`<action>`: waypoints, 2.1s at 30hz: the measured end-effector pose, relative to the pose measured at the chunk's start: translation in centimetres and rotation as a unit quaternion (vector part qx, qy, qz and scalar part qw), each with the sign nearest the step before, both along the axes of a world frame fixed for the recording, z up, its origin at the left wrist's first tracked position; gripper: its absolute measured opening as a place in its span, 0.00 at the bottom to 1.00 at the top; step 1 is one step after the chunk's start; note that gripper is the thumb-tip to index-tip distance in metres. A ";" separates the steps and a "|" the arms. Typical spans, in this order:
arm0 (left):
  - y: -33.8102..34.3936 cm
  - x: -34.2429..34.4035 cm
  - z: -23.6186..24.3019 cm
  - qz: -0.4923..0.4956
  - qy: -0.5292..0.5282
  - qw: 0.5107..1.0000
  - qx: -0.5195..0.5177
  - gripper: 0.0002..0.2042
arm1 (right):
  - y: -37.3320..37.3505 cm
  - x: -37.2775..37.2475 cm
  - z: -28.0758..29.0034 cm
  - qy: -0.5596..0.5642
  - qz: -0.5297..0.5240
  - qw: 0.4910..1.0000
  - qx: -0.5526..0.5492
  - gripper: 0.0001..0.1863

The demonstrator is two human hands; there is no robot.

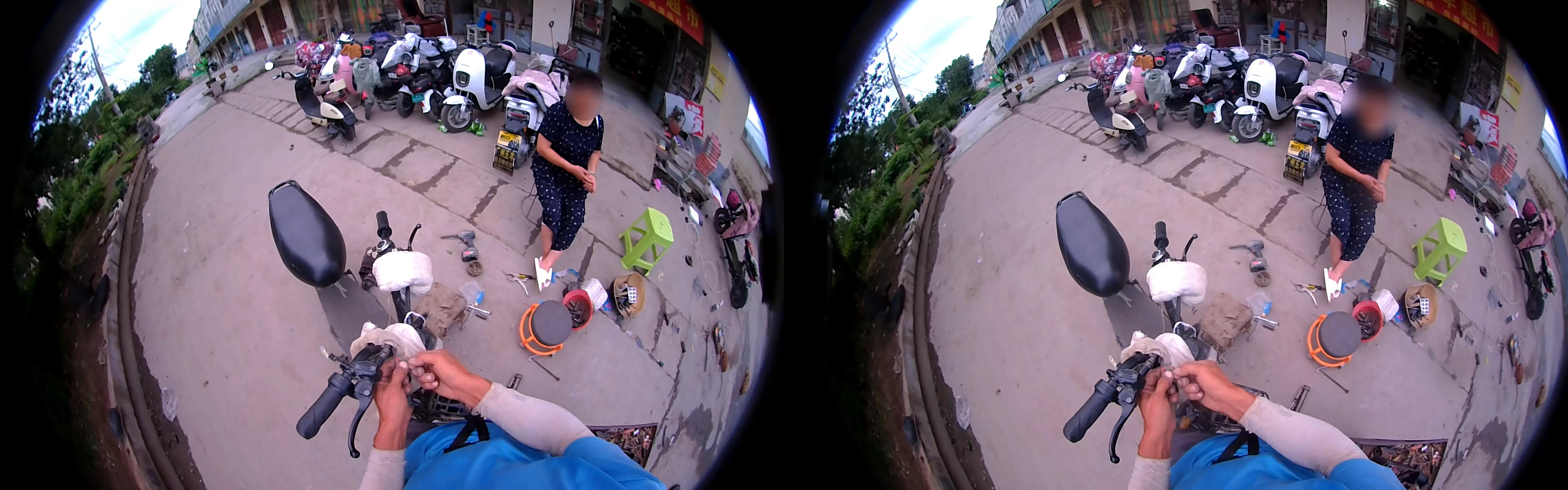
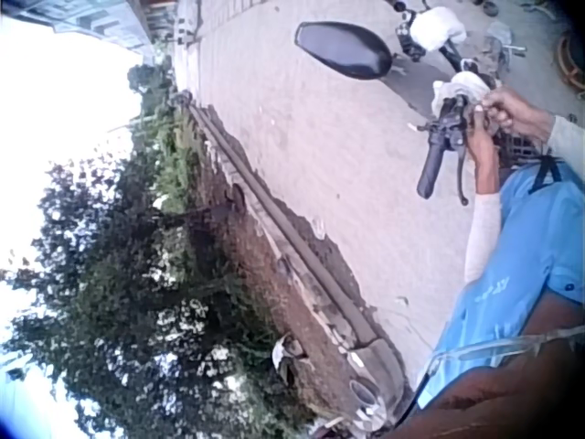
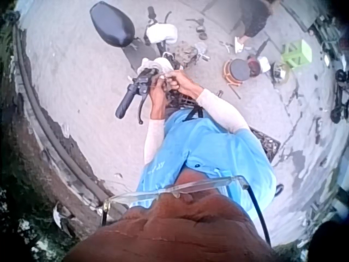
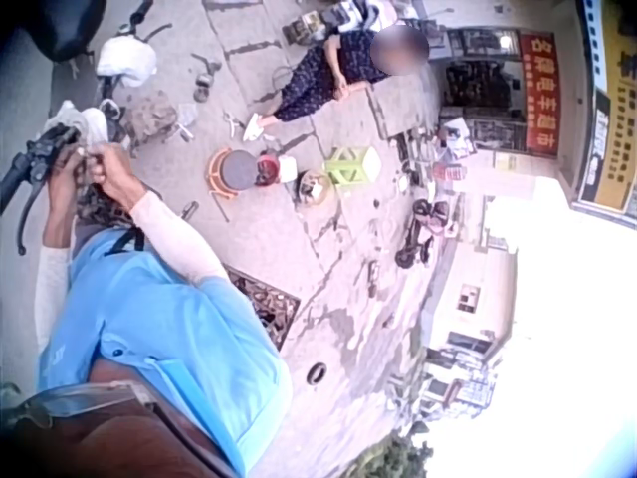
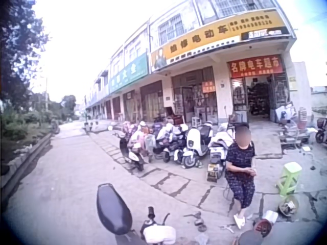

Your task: The person uses pliers to strip and adjust wires on the handlebar of a scooter. A woman in a black dress moves a green stool nearby and sits down while the repair continues.

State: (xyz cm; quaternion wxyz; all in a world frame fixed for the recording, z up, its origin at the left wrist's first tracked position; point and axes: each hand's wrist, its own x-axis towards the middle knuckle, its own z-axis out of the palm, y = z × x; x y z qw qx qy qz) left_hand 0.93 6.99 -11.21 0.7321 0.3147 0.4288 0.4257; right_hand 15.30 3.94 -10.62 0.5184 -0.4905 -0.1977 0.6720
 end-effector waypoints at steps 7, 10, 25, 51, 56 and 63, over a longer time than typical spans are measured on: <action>-0.1 0.1 0.6 0.000 -0.015 1.000 -0.014 0.03 | -1.2 1.6 1.7 -0.533 -0.020 0.776 0.337 0.13; 0.0 0.0 0.3 -0.007 -0.030 1.000 0.001 0.03 | -0.8 2.0 2.5 -0.628 -0.011 0.656 0.417 0.14; -0.2 -0.2 0.2 0.006 -0.010 1.000 0.001 0.04 | 0.3 -1.3 0.1 0.154 -0.087 0.983 -0.045 0.08; -0.4 -0.2 0.5 0.018 -0.031 0.999 -0.016 0.04 | 0.3 -1.3 -0.3 0.274 -0.039 0.958 -0.075 0.06; -0.4 -0.3 -0.5 0.028 -0.036 0.999 -0.028 0.04 | -1.3 -0.3 0.8 -0.193 0.010 0.970 0.147 0.08; -0.4 -0.4 0.5 0.020 -0.047 0.998 -0.032 0.03 | -0.4 1.0 2.9 -0.596 -0.018 0.686 0.417 0.08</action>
